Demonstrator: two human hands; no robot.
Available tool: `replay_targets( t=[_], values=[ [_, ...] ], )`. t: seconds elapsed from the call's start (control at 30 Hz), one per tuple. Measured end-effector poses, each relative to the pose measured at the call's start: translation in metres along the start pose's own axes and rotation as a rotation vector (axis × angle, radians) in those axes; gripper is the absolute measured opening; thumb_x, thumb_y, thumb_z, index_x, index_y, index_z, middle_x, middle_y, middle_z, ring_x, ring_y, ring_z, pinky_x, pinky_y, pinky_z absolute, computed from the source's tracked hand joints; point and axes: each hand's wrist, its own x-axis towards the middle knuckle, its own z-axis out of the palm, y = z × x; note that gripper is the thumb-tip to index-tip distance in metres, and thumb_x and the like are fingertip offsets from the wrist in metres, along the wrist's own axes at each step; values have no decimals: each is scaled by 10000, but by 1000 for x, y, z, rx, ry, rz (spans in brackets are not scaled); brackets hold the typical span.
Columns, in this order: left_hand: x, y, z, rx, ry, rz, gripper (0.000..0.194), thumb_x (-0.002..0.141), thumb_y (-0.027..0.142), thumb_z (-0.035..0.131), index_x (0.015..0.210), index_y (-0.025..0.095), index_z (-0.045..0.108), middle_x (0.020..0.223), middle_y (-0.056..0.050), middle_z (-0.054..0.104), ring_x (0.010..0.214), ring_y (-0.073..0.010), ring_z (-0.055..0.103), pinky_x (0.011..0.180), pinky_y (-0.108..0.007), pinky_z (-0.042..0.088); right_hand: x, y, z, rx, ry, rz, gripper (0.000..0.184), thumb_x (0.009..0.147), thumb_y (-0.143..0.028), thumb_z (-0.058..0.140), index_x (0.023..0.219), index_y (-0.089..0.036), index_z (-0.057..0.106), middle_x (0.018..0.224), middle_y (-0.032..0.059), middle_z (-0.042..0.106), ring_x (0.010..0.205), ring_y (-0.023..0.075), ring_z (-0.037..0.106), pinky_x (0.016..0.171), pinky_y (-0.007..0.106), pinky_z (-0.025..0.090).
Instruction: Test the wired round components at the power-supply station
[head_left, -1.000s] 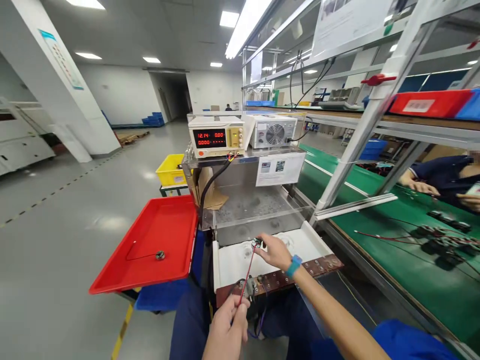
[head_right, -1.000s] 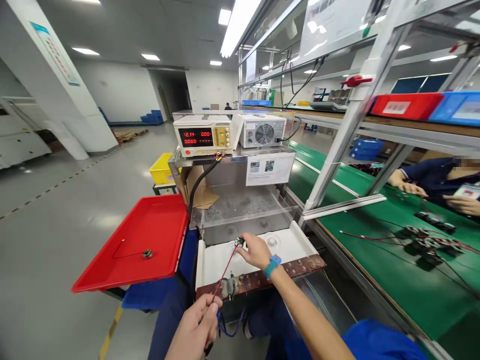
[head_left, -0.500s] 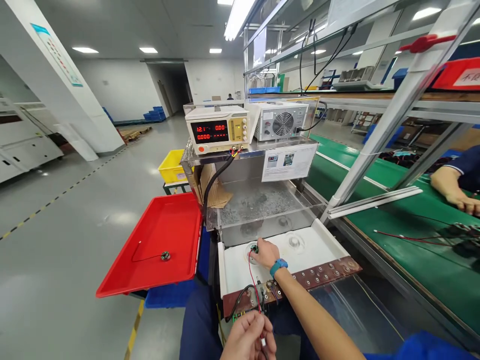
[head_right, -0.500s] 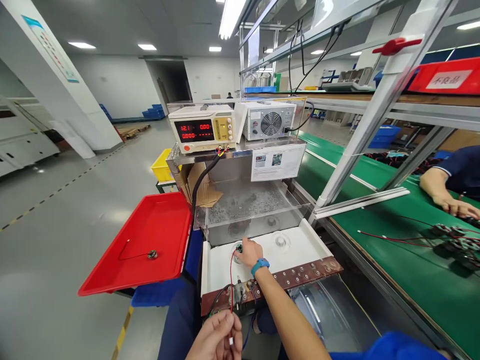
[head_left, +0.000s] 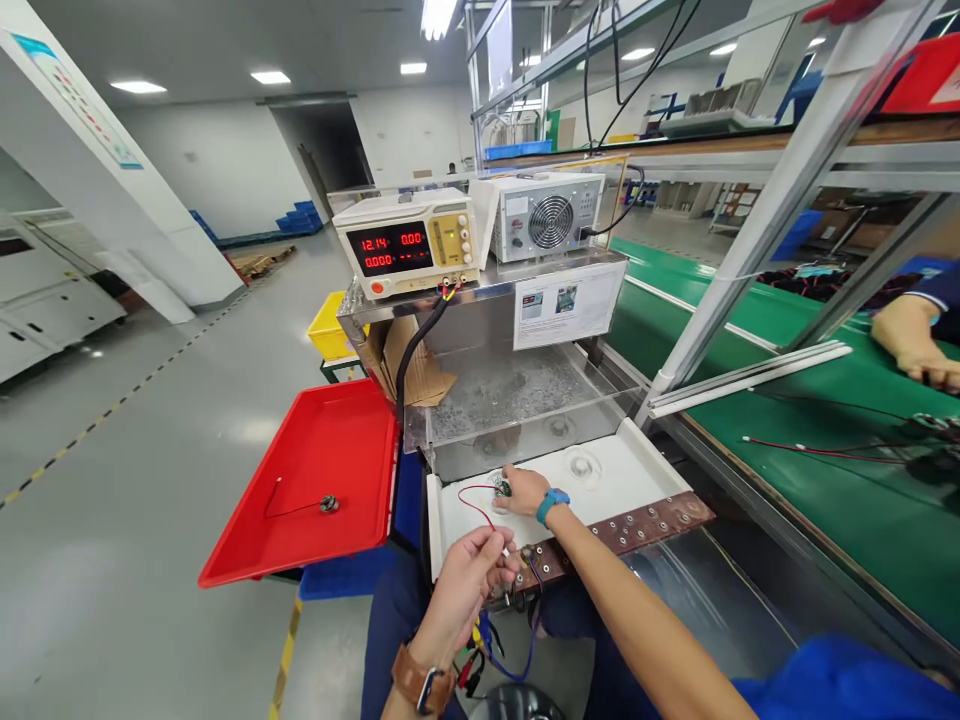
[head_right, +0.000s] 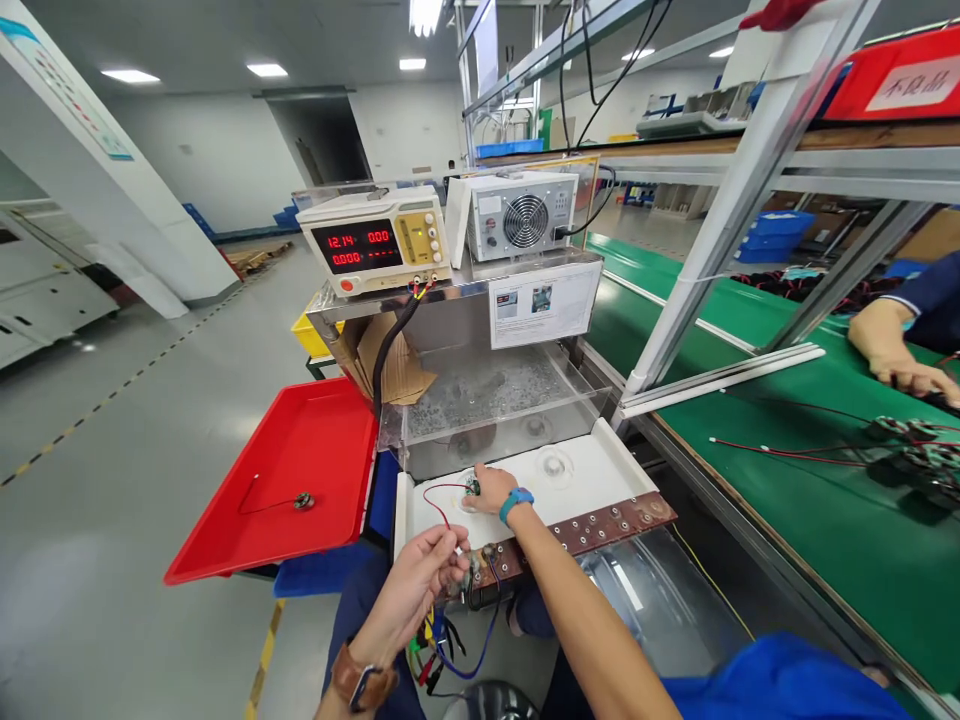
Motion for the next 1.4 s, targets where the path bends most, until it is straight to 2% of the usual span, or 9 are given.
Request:
replay_targets(
  t=[0.1, 0.17, 0.27, 0.33, 0.43, 0.63, 1.07, 1.4],
  values=[
    [17, -5, -1, 58, 23, 9, 472, 645, 505, 806, 885, 119, 682, 696, -2, 638, 611, -87, 615, 600, -196, 510, 1, 8, 4, 10, 42, -73, 353, 850, -450, 608, 1101, -205, 566, 1002, 83, 710, 952, 227, 642, 716, 275, 362],
    [27, -9, -2, 141, 41, 31, 490, 645, 531, 788, 889, 121, 676, 655, -3, 635, 594, -103, 602, 590, -217, 500, 3, 10, 7, 24, 46, -71, 330, 851, -438, 609, 1086, -210, 573, 967, 71, 710, 926, 215, 639, 703, 271, 348],
    [44, -16, -1, 390, 83, 146, 425, 681, 529, 732, 832, 133, 692, 669, -23, 654, 633, -137, 595, 588, -238, 464, 5, 10, 8, 49, 32, -46, 333, 831, -440, 621, 1078, -220, 580, 950, 60, 711, 886, 206, 641, 686, 269, 338],
    [54, -21, -1, 586, 94, 229, 335, 712, 468, 691, 789, 143, 712, 712, -40, 689, 698, -163, 607, 650, -260, 462, 6, 10, 8, 53, 36, -22, 329, 820, -425, 624, 1075, -223, 585, 942, 56, 715, 879, 205, 644, 682, 269, 337],
    [65, -30, -2, 755, 74, 261, 256, 727, 380, 636, 779, 151, 736, 764, -50, 740, 762, -196, 630, 759, -302, 469, 7, 10, 8, 53, 54, -7, 338, 814, -424, 623, 1083, -223, 586, 945, 56, 719, 885, 207, 647, 685, 269, 342],
    [70, -42, -6, 821, 75, 250, 278, 733, 382, 598, 802, 153, 739, 791, -47, 761, 762, -211, 643, 781, -315, 472, 9, 13, 11, 61, 65, -25, 348, 805, -432, 629, 1084, -229, 588, 940, 53, 722, 875, 213, 651, 681, 269, 347],
    [74, -47, -10, 950, 44, 270, 293, 781, 380, 538, 823, 161, 727, 800, -55, 742, 780, -211, 629, 784, -309, 458, 10, 13, 12, 81, 66, -23, 368, 786, -427, 635, 1080, -212, 586, 919, 59, 713, 849, 209, 642, 666, 268, 323],
    [71, -47, -8, 956, 66, 271, 274, 779, 352, 522, 787, 155, 712, 777, -72, 725, 757, -215, 604, 770, -323, 448, 6, 8, 10, 107, 96, -10, 337, 752, -370, 639, 1050, -216, 605, 890, 54, 720, 838, 219, 654, 660, 268, 318]
  ],
)
